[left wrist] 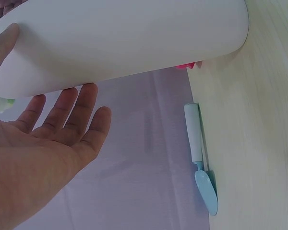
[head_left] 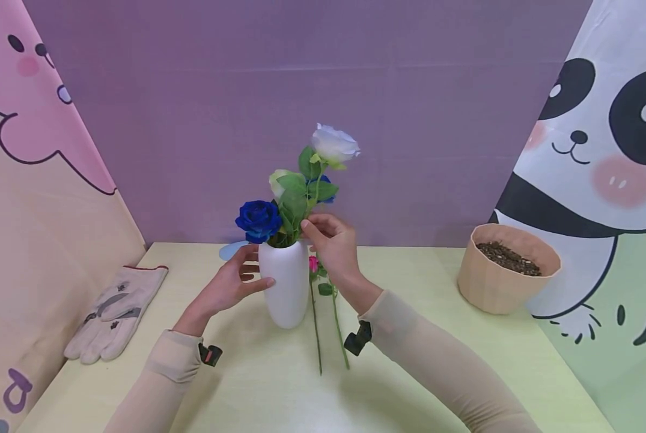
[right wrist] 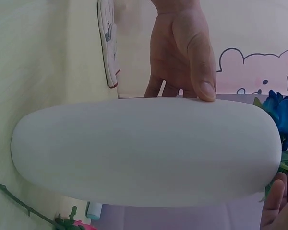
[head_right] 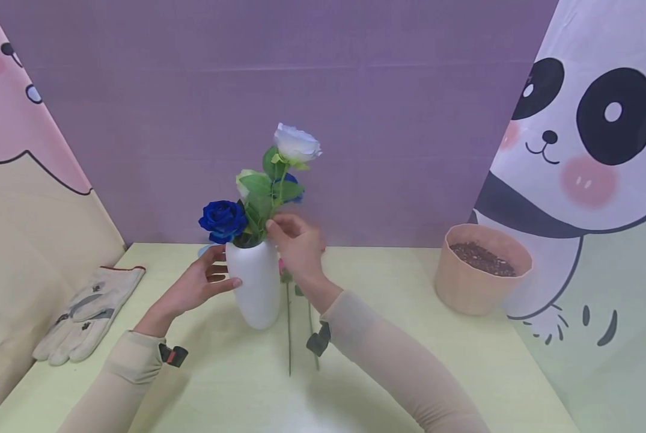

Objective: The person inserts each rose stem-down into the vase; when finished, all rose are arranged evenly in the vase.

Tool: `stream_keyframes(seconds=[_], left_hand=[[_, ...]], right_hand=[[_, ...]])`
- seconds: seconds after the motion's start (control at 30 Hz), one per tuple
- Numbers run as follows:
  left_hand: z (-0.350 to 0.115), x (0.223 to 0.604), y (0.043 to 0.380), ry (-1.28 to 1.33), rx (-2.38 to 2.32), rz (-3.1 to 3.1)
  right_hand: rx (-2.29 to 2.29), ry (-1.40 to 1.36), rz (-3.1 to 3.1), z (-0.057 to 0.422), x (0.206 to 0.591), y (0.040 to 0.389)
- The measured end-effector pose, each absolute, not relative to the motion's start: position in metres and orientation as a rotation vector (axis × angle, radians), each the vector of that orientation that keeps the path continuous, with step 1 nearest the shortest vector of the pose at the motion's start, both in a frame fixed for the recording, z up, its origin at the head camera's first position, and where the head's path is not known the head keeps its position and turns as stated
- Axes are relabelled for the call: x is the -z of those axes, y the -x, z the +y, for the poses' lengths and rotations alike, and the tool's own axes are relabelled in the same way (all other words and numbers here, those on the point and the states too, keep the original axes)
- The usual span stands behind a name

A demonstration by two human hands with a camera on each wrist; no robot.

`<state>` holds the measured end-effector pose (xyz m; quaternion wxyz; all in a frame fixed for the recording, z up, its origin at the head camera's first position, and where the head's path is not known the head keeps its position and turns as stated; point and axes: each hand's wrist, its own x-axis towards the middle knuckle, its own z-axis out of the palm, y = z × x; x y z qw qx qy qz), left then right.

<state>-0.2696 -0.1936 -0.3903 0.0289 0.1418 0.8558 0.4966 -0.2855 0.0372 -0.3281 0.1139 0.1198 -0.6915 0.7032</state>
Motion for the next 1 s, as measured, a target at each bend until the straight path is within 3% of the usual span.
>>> stream_keyframes(seconds=[1.0], left_hand=[[-0.1937, 0.3906, 0.2702, -0.494, -1.570, 2.617]], right_hand=[[-2.080, -0.357, -2.011, 0.0326, 0.3219, 0.2845]])
